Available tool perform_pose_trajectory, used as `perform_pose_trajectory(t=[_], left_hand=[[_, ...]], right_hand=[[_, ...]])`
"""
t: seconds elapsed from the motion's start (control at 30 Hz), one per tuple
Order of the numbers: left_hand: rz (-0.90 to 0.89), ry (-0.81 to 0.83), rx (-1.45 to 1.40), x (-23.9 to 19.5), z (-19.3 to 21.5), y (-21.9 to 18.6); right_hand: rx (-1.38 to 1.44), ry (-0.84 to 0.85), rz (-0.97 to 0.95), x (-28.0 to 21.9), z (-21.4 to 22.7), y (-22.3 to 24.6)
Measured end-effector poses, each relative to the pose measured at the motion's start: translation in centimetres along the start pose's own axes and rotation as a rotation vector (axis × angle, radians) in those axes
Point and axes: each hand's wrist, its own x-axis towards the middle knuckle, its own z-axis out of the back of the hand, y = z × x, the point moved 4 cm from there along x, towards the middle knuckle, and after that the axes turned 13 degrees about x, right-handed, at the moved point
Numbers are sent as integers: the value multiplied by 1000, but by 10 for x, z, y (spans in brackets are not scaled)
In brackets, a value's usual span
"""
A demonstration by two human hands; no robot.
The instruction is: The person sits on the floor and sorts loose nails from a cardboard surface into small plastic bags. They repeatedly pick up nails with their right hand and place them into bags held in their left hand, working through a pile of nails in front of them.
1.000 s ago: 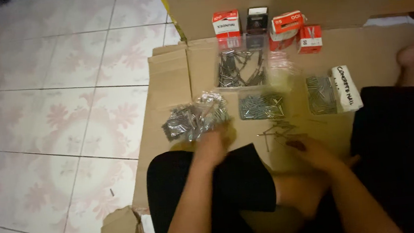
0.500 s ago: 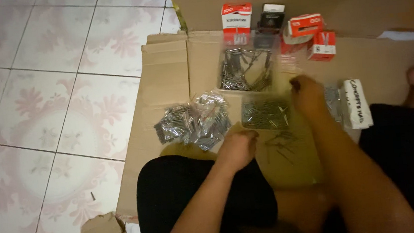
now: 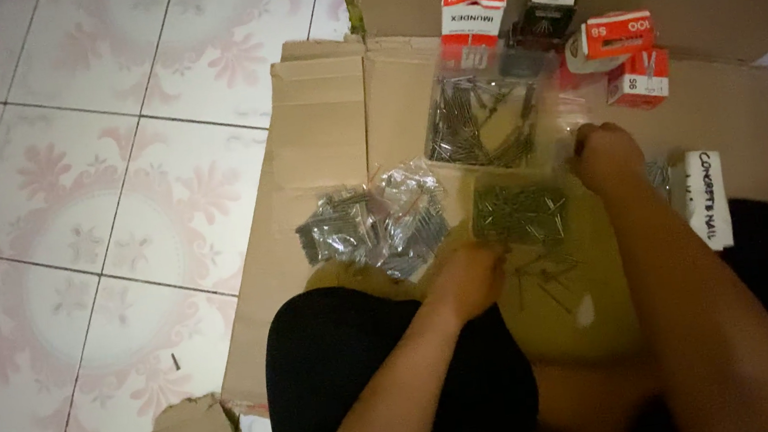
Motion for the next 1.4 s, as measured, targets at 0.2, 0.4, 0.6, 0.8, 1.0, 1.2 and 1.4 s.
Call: perform_pose_trajectory(t=[0.2,0.4,0.6,0.8,1.0,1.2,1.4], left_hand=[[-26,29,69,-24,70,-20],[-11,7,62,-22,58,-12],[-6,120,-281,-51,28,-68],[-201,154,-508,-48,-54,-39],[-48,100,-494,-62,-58,-37],[13,-62,-418,-52,-76,-7],[139,-113,-386,-93,34,-81]], right_hand=[[225,-25,-129,-14,37,-7],[676,-166,-255,-76,95,7],[932,-41,-482,-248,57,69],[1272,204,-456,-299,23,76],[1146,128,-465,-287,12,80],[1388,-57,-583,-283,-70,3],[1246,-26,-551,-279,-60,19]])
